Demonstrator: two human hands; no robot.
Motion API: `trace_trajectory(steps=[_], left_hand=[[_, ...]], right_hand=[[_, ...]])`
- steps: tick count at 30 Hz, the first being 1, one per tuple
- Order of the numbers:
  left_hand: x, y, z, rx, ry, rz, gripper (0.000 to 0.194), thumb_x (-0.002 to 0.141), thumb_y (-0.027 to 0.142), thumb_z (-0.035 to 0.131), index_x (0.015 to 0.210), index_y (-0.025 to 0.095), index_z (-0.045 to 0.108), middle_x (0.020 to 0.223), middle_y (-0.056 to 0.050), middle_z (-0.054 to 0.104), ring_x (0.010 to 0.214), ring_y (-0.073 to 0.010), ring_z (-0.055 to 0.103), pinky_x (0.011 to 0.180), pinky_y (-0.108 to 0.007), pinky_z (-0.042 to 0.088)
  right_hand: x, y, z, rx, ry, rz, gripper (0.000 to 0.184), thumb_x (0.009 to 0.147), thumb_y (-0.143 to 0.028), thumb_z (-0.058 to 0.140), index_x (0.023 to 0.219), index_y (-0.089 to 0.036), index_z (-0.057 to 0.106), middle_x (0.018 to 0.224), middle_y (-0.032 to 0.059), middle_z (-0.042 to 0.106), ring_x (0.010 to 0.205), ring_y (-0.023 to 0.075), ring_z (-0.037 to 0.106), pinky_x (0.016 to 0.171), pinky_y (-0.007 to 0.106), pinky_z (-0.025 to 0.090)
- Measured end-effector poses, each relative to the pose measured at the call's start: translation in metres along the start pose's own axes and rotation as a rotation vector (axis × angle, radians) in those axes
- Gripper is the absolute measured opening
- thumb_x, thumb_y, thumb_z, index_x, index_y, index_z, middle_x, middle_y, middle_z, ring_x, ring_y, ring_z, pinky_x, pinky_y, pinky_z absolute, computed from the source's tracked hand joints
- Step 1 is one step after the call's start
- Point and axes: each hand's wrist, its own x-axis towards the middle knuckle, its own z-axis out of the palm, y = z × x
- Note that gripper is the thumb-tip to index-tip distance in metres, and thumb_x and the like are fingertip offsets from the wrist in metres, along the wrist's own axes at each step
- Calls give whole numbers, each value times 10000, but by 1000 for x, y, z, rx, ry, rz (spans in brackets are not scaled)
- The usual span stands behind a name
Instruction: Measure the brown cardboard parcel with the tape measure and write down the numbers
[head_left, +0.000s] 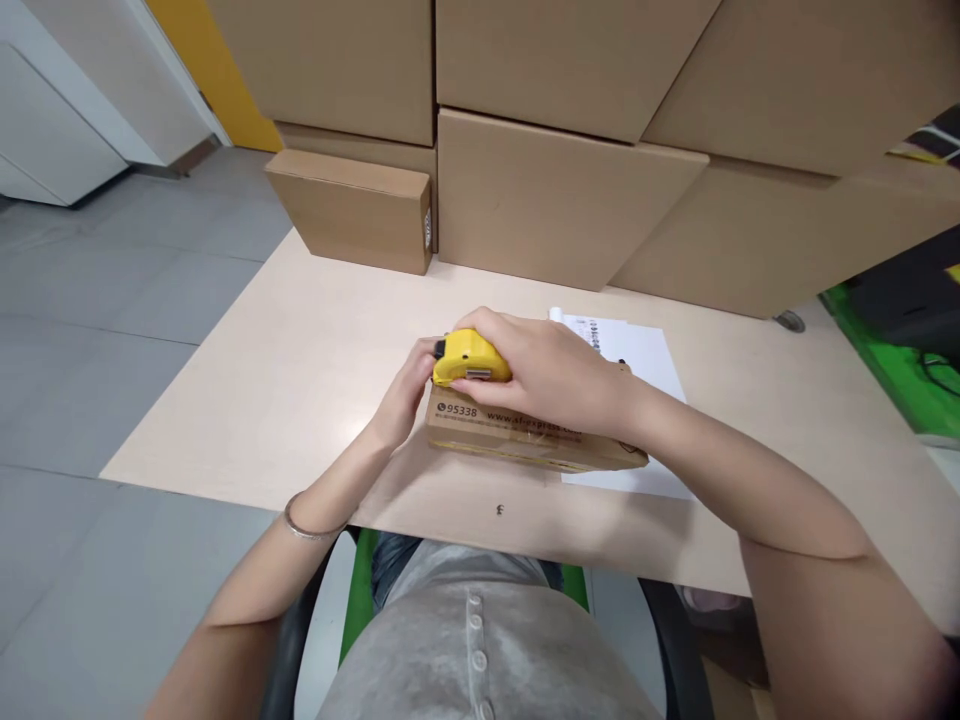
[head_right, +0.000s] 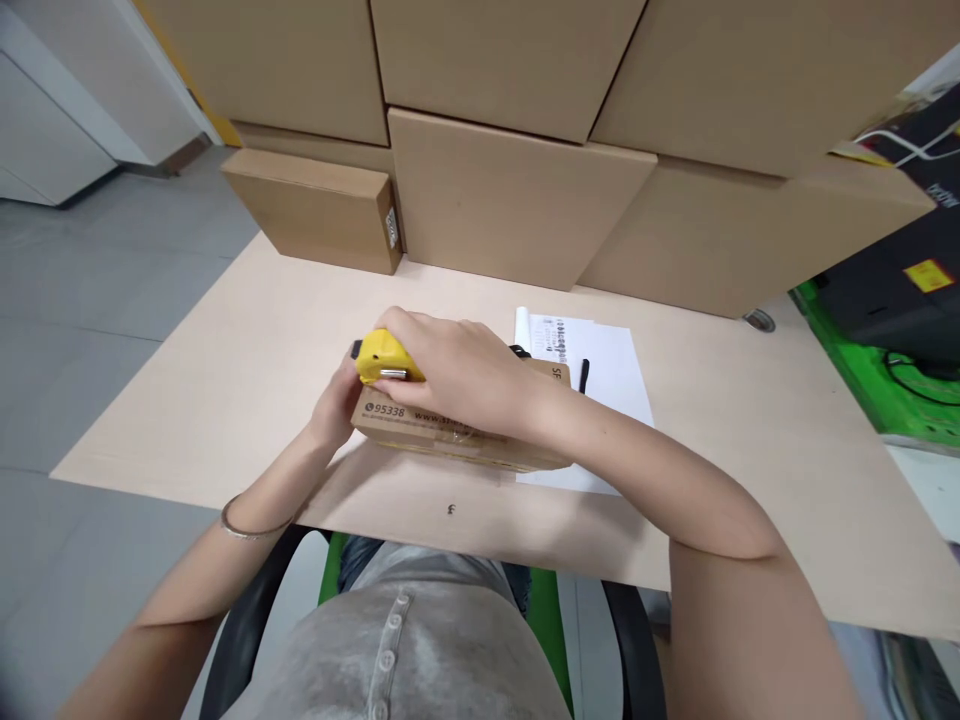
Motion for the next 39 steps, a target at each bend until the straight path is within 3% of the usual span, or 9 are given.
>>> trace_trajectory(steps=[4,10,15,25,31,35,39], left_hand=[[2,-3,-12,105,-47,-1,373,927,612,669,1091,288,750,1180,-54,730,1184,-292,651,1072,-457,495],[5,0,-14,81,-56,-17,291,900,529,713,1073,303,776,1091,-47,729,1018,-262,660,893,-413,530],[7,3,-10,86,-12,-27,273,848,505,734,1009,289,776,1055,-49,711,998,-266,644,842,-410,530],[8,3,-10,57,-22,0,274,853,521,753,1005,296,784,1071,-37,704,1006,-234,658,827,-355,540],[8,-1,-13,50,-25,9,301,864,542,762,1032,295,800,1086,-33,710,1022,-221,664,849,-324,531],[7,-3,-15,71,-33,29,326,886,565,745,1067,299,798,1084,-37,720,1028,-230,666,870,-341,528],[5,-7,-18,174,-48,96,332,954,565,667,1130,309,786,1131,-45,718,1078,-244,658,929,-374,520]], right_hand=[[-36,18,-14,23,30,88,273,937,-432,694,1133,-253,633,1044,41,773,827,236,683,704,329,451],[-130,69,-45,90,121,259,310,921,-517,742,1108,-278,681,952,39,737,765,223,675,662,345,524],[-170,84,-46,119,221,378,245,900,-503,763,1056,-331,685,951,33,734,758,237,685,633,367,547],[-173,86,-40,152,227,396,264,906,-503,760,1073,-313,687,978,39,721,779,221,670,645,350,536],[-169,78,-51,86,191,399,305,898,-533,765,1070,-290,696,934,44,735,763,230,673,653,354,517],[-140,62,-53,53,107,336,300,933,-520,721,1081,-263,675,933,51,751,750,226,682,648,344,502],[-84,35,-29,-39,21,236,339,974,-519,655,1160,-236,636,1005,52,776,773,240,722,637,335,501]])
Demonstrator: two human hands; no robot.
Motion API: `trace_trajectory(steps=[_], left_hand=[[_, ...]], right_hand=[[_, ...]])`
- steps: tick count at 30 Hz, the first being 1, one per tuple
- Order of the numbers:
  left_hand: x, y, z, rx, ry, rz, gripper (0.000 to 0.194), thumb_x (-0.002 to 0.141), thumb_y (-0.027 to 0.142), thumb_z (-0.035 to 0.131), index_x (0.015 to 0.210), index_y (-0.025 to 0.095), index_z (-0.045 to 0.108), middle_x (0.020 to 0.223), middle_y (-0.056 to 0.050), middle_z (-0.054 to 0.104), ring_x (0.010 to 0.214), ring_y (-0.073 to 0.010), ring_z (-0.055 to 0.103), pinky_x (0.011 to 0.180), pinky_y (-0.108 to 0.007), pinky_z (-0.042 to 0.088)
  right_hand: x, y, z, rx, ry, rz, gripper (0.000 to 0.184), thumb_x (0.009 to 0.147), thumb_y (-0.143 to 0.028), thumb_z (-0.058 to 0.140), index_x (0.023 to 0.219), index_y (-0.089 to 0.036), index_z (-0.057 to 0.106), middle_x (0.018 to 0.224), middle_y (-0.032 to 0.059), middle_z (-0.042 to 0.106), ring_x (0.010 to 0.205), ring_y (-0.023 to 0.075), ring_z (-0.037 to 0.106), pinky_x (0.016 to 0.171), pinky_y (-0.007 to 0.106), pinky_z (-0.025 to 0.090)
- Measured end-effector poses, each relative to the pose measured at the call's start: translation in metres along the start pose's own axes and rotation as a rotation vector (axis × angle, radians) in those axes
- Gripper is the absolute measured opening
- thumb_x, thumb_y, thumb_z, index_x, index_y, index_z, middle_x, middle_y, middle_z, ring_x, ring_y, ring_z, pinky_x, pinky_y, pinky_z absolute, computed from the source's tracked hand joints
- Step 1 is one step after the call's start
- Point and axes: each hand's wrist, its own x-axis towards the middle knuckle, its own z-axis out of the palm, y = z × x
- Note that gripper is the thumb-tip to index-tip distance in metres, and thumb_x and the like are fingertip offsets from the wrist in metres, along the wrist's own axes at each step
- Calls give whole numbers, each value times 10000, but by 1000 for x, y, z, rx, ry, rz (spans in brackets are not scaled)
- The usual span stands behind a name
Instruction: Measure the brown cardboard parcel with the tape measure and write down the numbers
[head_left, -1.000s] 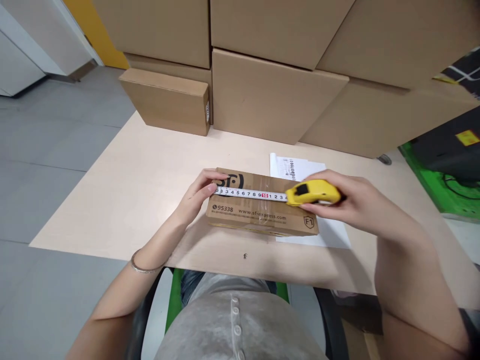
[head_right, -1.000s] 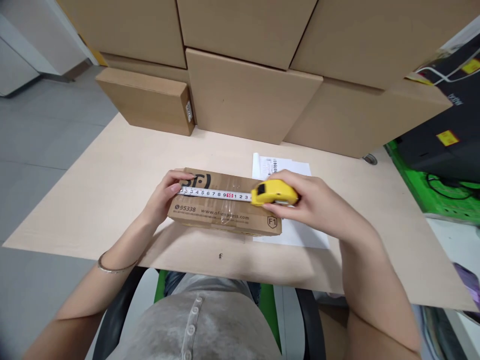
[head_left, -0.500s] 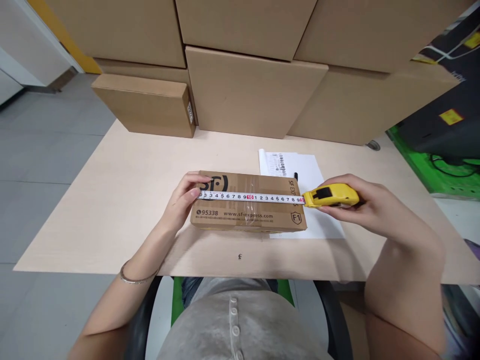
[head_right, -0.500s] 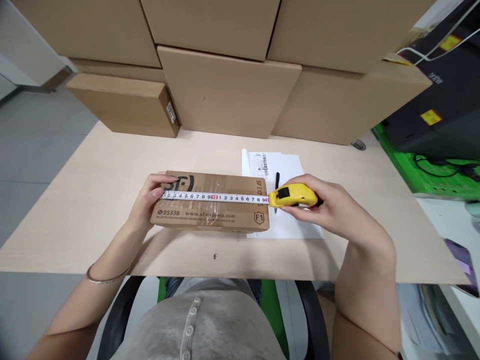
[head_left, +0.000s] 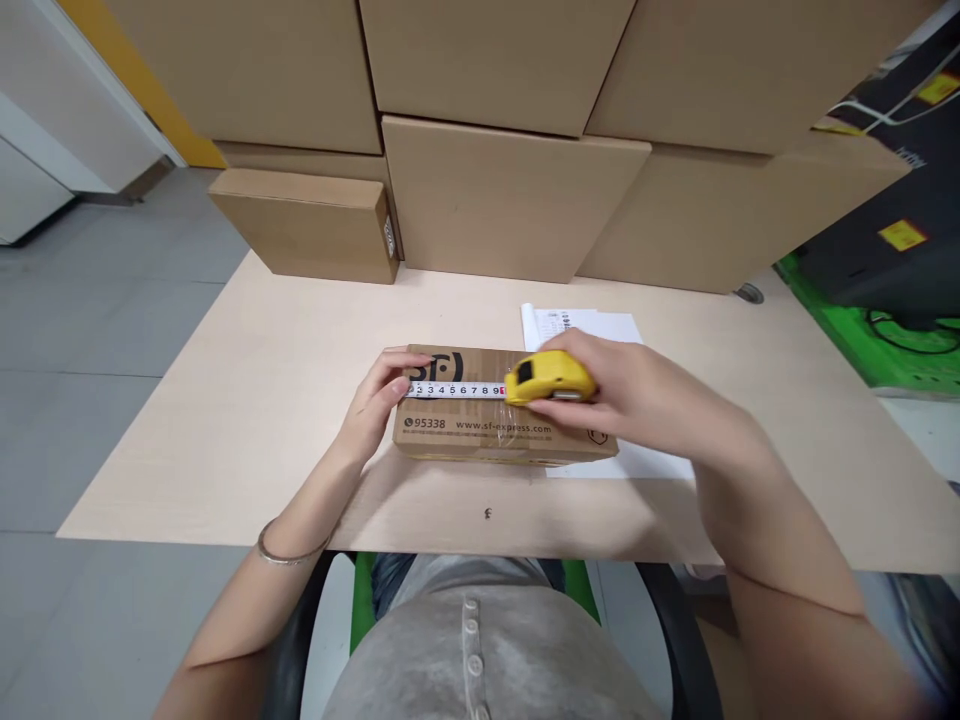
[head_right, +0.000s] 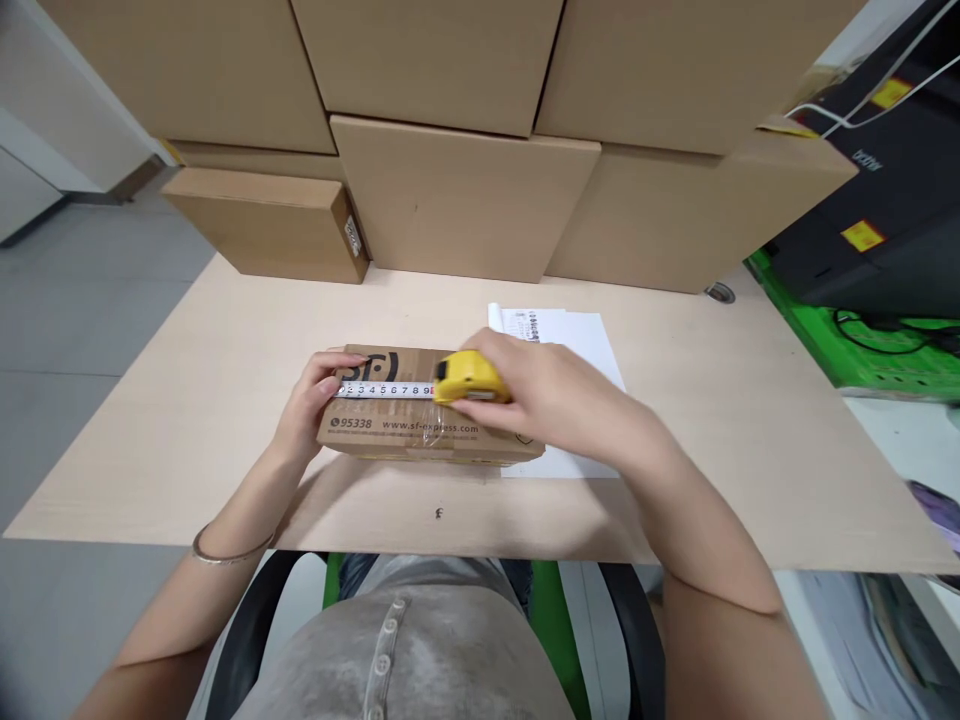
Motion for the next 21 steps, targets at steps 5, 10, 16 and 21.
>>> trace_trajectory(steps=[5,10,16,21], left_hand=[[-14,-7,-11,235,12,255,578,1085,627,299,1287,305,734,1193,-84,666,1177,-271,613,1066,-474,476],[-31,9,-26,542,46,484,397,1098,470,427,1351,322,695,1134,-79,603,1059,-238,611,901,-426,548],[-36,31,-14,628,-136,633,363,1026,299,612,1387,314,643,1069,-59,520,1011,-217,589,835,-384,602],[-38,39,1,540,-220,622,315,1015,282,648,1328,306,671,1045,-50,529,1019,-207,604,891,-399,626]], right_hand=[[28,-39,29,-143,52,-273,228,1009,-339,619,1188,-198,624,1211,123,757,950,288,764,657,360,545],[6,-11,21,258,230,-177,331,990,-427,679,1251,-267,555,1278,107,737,1035,282,742,750,385,592],[25,52,24,634,325,117,419,915,-603,744,1087,-280,539,922,8,659,619,140,546,500,282,410],[46,55,33,704,230,88,457,874,-633,772,1037,-274,540,901,-12,634,569,109,488,477,268,380]])
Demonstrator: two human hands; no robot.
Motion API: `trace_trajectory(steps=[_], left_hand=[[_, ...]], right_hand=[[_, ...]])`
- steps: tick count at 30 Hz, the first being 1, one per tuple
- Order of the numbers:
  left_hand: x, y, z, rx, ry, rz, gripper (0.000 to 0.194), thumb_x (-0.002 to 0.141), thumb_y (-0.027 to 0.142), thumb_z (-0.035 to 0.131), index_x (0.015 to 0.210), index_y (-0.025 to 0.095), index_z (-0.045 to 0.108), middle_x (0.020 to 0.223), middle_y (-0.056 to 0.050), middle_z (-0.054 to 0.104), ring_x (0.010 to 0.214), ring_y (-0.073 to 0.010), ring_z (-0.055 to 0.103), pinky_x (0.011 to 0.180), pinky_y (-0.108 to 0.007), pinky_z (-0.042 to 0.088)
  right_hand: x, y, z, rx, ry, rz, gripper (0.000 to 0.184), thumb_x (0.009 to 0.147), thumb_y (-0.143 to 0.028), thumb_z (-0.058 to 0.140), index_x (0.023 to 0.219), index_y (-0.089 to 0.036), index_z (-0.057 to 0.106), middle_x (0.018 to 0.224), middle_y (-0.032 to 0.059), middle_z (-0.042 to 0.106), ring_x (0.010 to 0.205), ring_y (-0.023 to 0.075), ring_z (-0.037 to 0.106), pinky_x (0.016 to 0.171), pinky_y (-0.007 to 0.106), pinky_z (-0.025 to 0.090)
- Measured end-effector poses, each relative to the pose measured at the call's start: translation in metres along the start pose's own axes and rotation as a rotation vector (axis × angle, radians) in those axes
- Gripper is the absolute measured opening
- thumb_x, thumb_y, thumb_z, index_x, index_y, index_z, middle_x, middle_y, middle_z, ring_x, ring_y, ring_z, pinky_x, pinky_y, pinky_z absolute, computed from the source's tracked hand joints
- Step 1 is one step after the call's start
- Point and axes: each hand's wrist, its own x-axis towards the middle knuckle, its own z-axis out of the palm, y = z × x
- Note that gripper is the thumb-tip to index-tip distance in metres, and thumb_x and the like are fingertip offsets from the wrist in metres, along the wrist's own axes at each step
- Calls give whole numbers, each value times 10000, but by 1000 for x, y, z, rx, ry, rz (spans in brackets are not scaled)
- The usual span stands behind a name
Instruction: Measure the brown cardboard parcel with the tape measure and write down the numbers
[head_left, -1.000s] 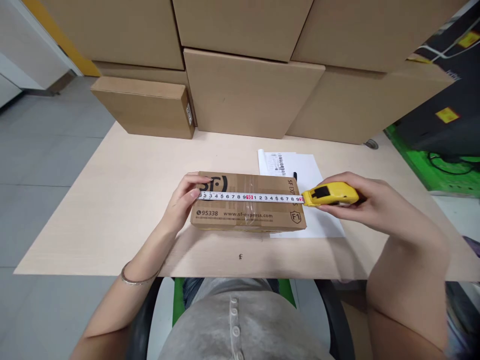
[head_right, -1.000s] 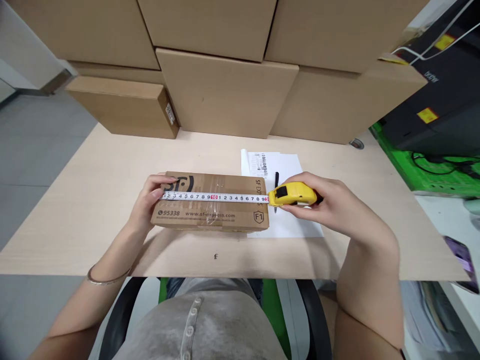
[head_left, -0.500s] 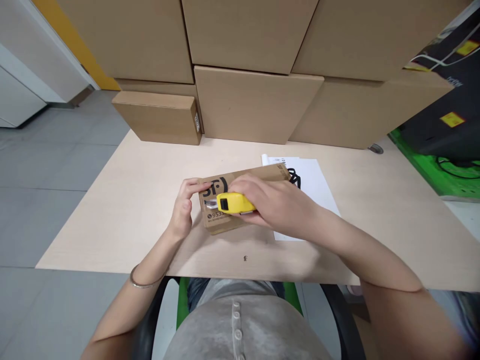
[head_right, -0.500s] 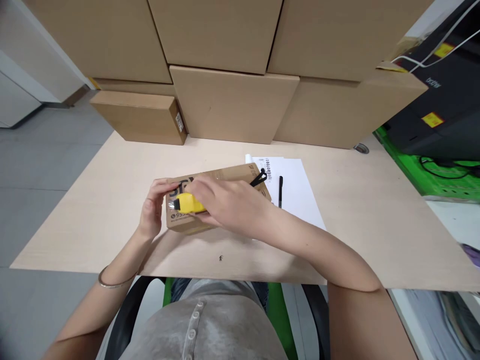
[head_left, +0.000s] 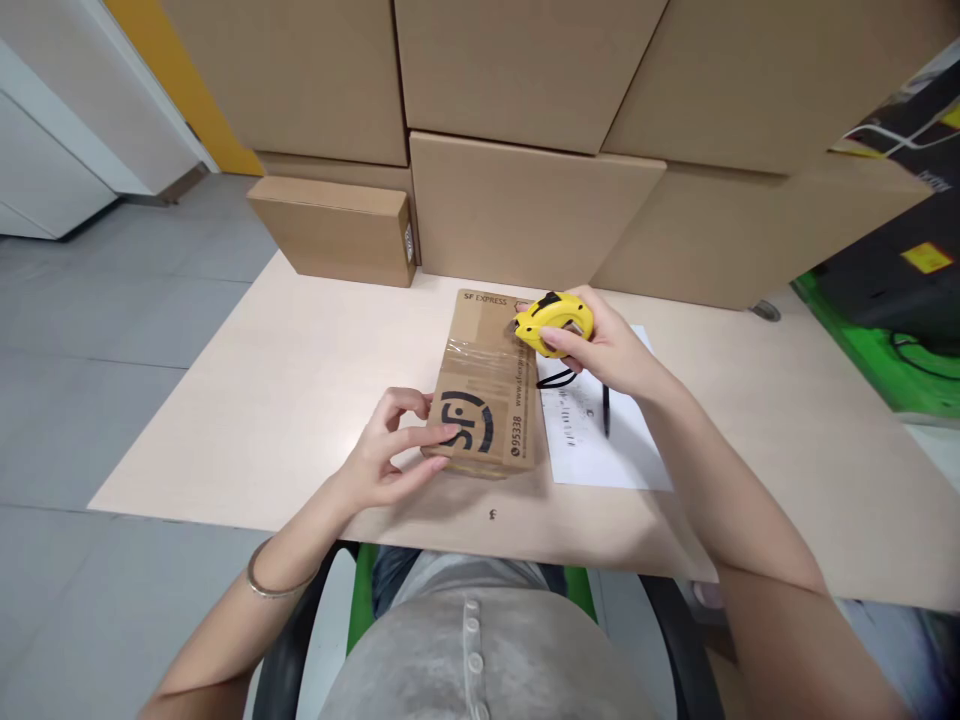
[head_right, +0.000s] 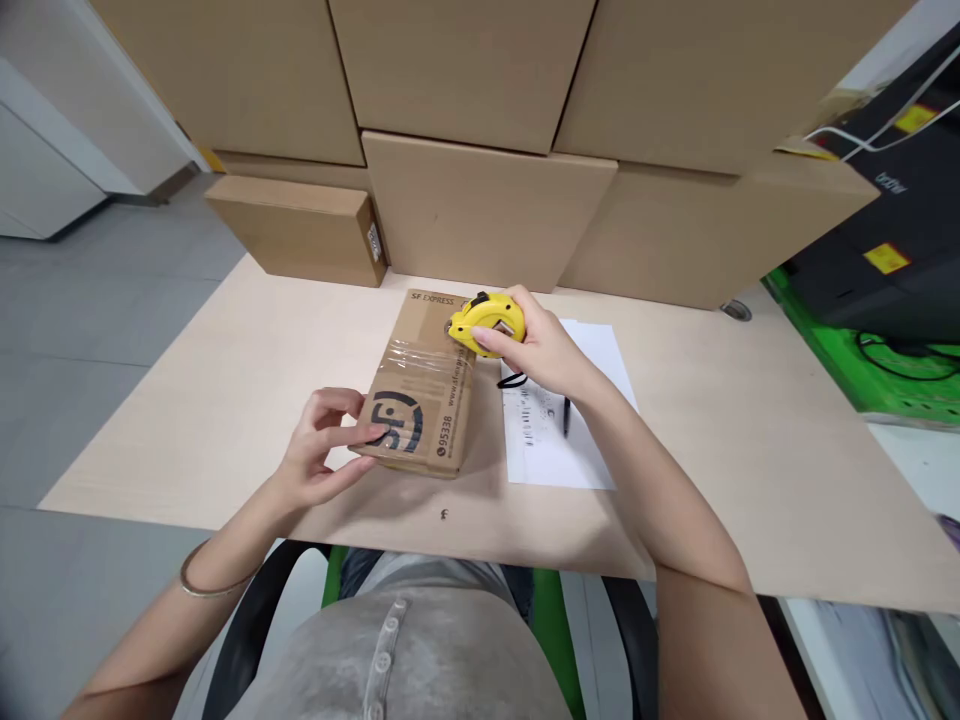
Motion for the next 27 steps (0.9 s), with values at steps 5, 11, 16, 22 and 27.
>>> trace_trajectory(steps=[5,11,16,22,27], left_hand=[[7,7,-6,-162,-84,-22,365,1016,368,667,1372,282,669,1039,-60,624,1001,-205,647,890,-373,615],[39,-40,-2,-159,-25,-472,568,1006,637,559,1510,375,550,1568,-115,462,1544,-329,383,1256,-579,390],[58,-69,22,-346,-65,-598,664,955,803,464,1403,351,655,1722,-78,336,1644,-368,223,1241,-602,395],[53,-79,43,-468,90,-681,678,1049,716,197,1295,348,711,1667,-41,487,1559,-344,407,1117,-567,484],[53,-84,48,-512,99,-678,698,1065,669,145,1298,311,698,1638,-43,533,1529,-311,454,1156,-533,462]], right_hand=[[-11,-11,-2,-137,-48,-68,448,855,-613,798,1009,-248,588,924,26,695,735,177,604,603,302,449],[-15,-25,-6,-271,-130,-130,399,881,-579,784,1055,-244,654,1010,58,748,830,234,672,699,347,494],[8,-43,10,-377,-127,-321,344,899,-520,773,1105,-260,687,1097,64,742,944,262,684,808,370,503],[36,-56,33,-516,-177,-379,278,903,-428,746,1091,-240,663,1082,66,742,932,261,682,786,348,473],[39,-54,38,-563,-205,-380,249,921,-378,721,1118,-238,660,1137,70,756,980,265,690,816,348,464]])
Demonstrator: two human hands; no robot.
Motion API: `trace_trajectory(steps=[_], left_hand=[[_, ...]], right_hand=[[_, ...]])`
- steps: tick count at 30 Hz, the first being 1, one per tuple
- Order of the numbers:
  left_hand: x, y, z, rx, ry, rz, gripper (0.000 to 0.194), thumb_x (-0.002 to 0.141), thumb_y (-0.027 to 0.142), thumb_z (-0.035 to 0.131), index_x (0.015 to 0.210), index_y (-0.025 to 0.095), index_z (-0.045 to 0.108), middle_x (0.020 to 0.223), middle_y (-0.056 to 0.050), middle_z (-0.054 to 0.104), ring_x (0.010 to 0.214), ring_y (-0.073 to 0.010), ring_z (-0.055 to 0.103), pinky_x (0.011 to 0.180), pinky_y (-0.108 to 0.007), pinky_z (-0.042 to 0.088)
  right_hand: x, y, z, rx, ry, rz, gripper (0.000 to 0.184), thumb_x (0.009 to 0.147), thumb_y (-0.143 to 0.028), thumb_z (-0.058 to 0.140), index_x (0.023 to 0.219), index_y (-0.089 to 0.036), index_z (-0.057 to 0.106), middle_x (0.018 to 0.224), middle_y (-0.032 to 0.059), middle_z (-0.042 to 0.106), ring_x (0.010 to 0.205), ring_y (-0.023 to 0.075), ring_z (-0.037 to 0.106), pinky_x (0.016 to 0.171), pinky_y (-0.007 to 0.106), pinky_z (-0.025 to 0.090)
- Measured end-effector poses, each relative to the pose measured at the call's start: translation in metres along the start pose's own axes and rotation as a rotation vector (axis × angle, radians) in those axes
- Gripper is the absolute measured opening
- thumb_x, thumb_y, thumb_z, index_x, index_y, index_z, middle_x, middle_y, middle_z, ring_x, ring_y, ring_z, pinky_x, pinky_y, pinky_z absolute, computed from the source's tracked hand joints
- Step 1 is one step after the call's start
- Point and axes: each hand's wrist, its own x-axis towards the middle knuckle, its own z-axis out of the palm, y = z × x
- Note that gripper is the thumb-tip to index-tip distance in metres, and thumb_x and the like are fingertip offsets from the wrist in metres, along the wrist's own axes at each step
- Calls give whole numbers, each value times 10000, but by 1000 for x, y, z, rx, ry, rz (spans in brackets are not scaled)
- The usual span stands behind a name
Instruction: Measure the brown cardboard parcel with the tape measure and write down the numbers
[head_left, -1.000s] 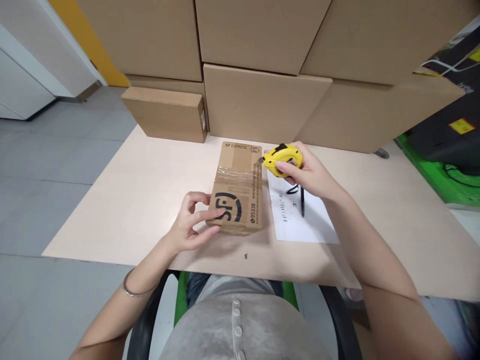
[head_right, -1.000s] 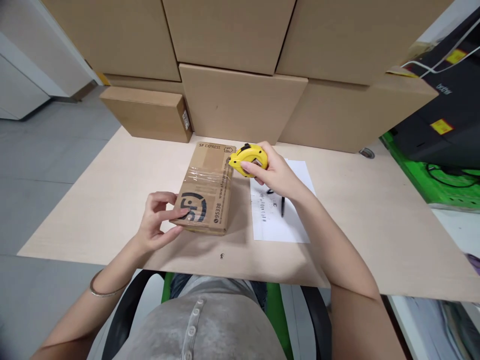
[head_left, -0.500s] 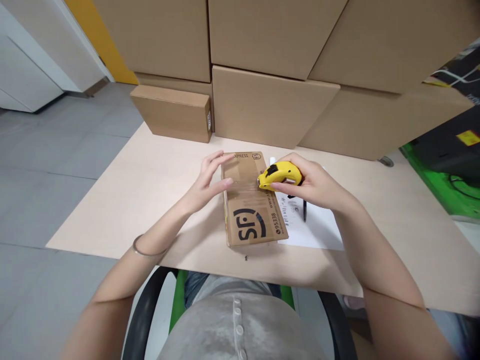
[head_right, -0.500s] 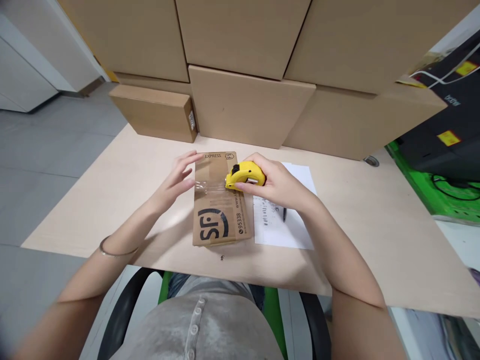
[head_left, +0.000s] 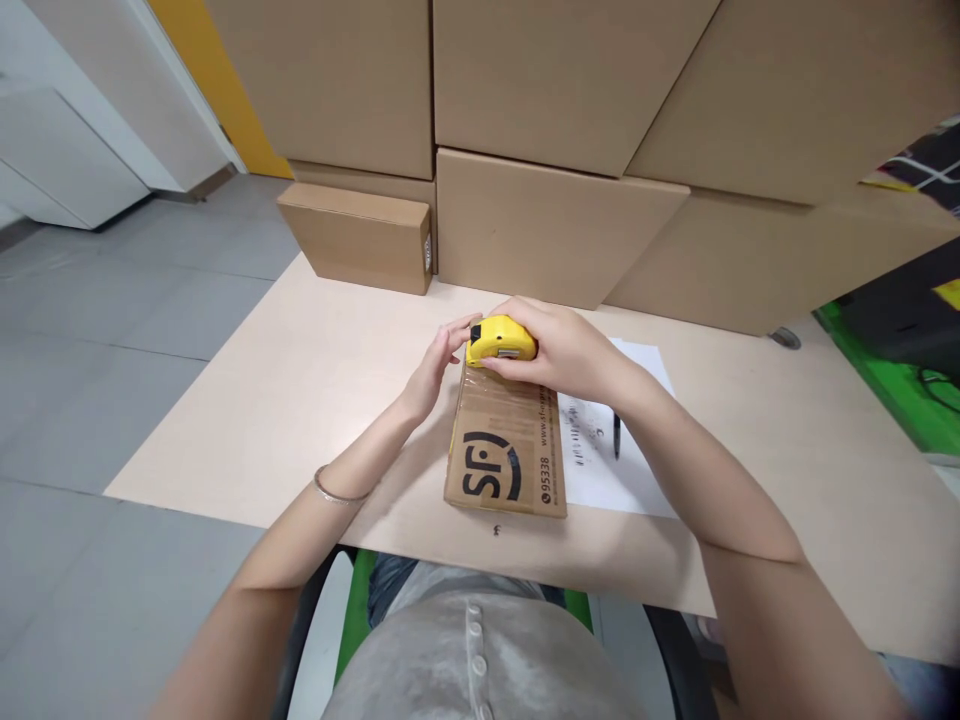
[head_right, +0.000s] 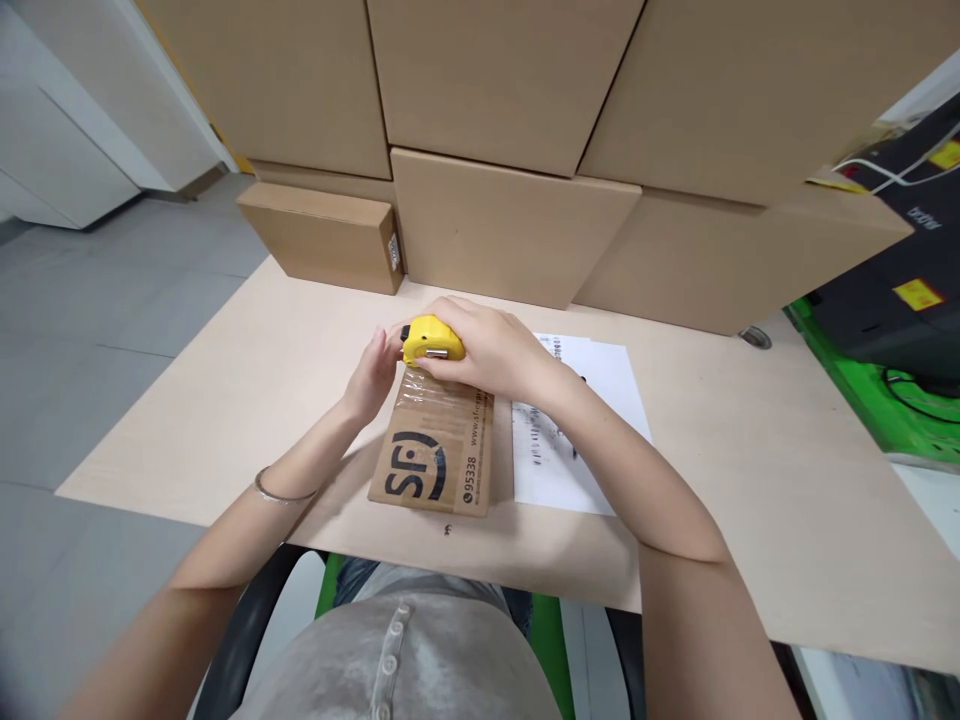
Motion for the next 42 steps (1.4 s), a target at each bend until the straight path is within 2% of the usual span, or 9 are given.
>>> trace_trajectory(steps=[5,11,15,19,29,33,35,39,42], left_hand=[[0,8,0,119,-8,91,480,1030,656,455,1195,299,730,1482,-72,615,1543,-292,428,1301,-540,331],[-2,8,-4,173,-42,166,356,1067,534,475,1197,346,748,1400,-71,626,1521,-299,453,1288,-624,361],[-1,6,-6,179,-57,162,310,1060,491,510,1202,356,751,1391,-71,623,1524,-305,442,1284,-632,365],[-1,6,-7,165,-43,172,294,1054,488,534,1185,351,758,1373,-73,632,1468,-296,509,1267,-616,398],[-1,6,-8,217,-31,182,331,1068,493,496,1201,356,767,1386,-70,661,1470,-301,519,1259,-620,412],[-1,9,-5,131,-16,73,499,1085,569,352,1233,351,776,1524,-59,601,1506,-311,487,1226,-611,432],[-1,11,-4,77,-18,28,583,1085,594,278,1271,337,767,1588,-56,563,1529,-316,465,1207,-602,445],[-4,11,-8,75,-60,28,599,1063,655,307,1423,354,679,1682,-37,488,1608,-311,361,1265,-586,369],[-18,10,-17,108,-52,63,655,1054,703,265,1578,396,512,1750,-21,385,1643,-308,293,1313,-591,283]], right_hand=[[-19,9,-10,-3,8,28,248,924,-397,727,1106,-240,661,1115,75,761,960,265,700,808,363,485],[-73,31,-37,36,78,194,263,895,-461,765,1043,-265,672,1030,55,735,832,245,669,717,376,510],[-88,38,-38,71,92,224,277,889,-485,777,1036,-275,670,1017,52,727,818,245,661,700,380,507],[-84,39,-33,53,101,210,284,890,-500,775,1041,-284,672,1043,52,738,838,251,669,722,390,511],[-82,34,-38,70,92,226,284,868,-493,797,1012,-279,677,973,39,741,772,235,663,675,375,505],[-59,16,-24,10,76,143,282,906,-502,751,1048,-273,667,1024,46,758,869,256,700,752,379,520],[-47,5,-13,-37,76,117,270,928,-479,724,1075,-264,653,1061,57,759,874,259,704,734,367,507],[-35,-5,5,-105,112,69,267,943,-466,700,1085,-252,627,1119,87,740,872,266,690,704,363,484],[-37,7,12,72,218,61,351,895,-513,762,1081,-255,613,1125,90,716,958,273,679,756,377,517]])
